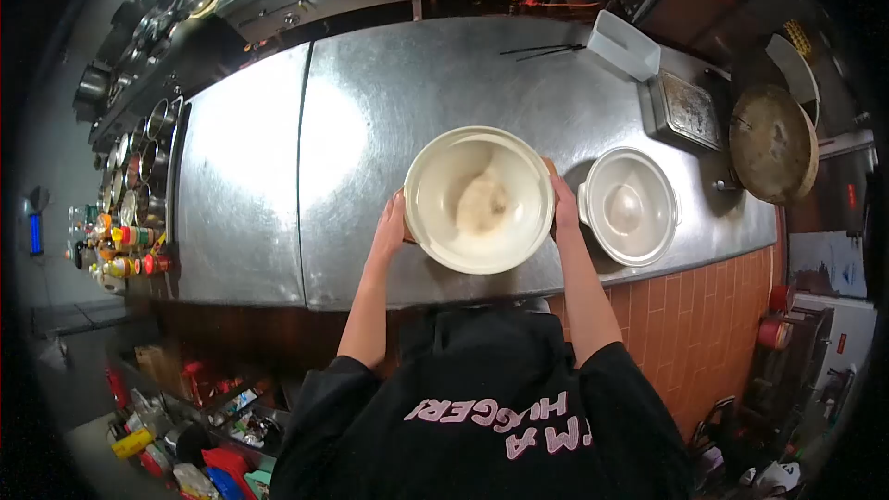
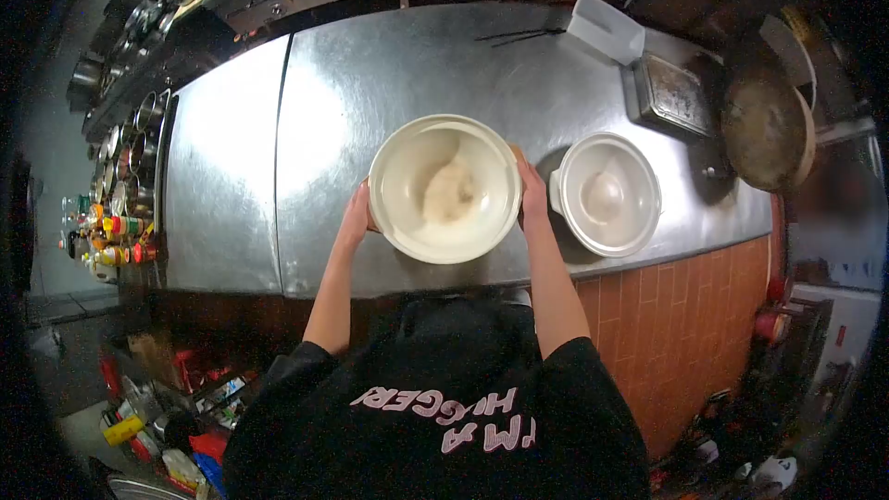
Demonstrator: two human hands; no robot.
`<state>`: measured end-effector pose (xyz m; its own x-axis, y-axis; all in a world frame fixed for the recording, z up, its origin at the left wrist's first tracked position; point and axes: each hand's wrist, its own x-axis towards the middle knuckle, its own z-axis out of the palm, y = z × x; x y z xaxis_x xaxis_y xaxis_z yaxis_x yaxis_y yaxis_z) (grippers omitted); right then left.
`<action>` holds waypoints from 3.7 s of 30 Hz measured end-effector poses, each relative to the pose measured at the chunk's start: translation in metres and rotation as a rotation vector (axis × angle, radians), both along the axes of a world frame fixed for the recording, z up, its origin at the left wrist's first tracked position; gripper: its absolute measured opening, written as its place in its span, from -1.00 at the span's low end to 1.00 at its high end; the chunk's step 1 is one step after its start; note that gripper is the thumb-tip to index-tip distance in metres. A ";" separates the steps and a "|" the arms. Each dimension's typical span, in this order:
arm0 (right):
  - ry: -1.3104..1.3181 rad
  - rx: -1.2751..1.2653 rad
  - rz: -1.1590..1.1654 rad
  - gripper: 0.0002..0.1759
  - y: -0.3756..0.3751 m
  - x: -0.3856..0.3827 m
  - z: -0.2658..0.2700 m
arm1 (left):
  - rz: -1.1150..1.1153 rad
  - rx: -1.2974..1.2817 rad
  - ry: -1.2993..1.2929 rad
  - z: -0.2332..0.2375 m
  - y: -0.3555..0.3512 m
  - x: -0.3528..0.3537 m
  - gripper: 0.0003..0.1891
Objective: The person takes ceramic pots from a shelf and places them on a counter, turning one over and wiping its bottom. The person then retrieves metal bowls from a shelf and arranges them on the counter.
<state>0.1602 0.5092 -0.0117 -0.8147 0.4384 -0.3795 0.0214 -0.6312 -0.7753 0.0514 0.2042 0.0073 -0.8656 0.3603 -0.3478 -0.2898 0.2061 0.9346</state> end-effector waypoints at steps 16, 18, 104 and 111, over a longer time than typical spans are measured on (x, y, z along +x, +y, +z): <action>0.025 0.143 -0.057 -0.50 0.003 -0.003 -0.007 | -0.007 -0.459 0.185 0.003 -0.002 -0.002 -0.39; 0.053 0.171 -0.023 -0.50 0.004 -0.003 -0.009 | -0.006 -0.438 0.143 0.004 -0.001 -0.002 -0.39; -0.048 0.163 -0.231 -0.45 0.269 0.160 0.046 | -0.181 -0.588 0.133 0.009 0.304 0.120 -0.35; -0.119 0.134 -0.284 -0.49 0.268 0.158 0.051 | -0.181 -0.350 -0.099 0.029 0.307 0.123 -0.29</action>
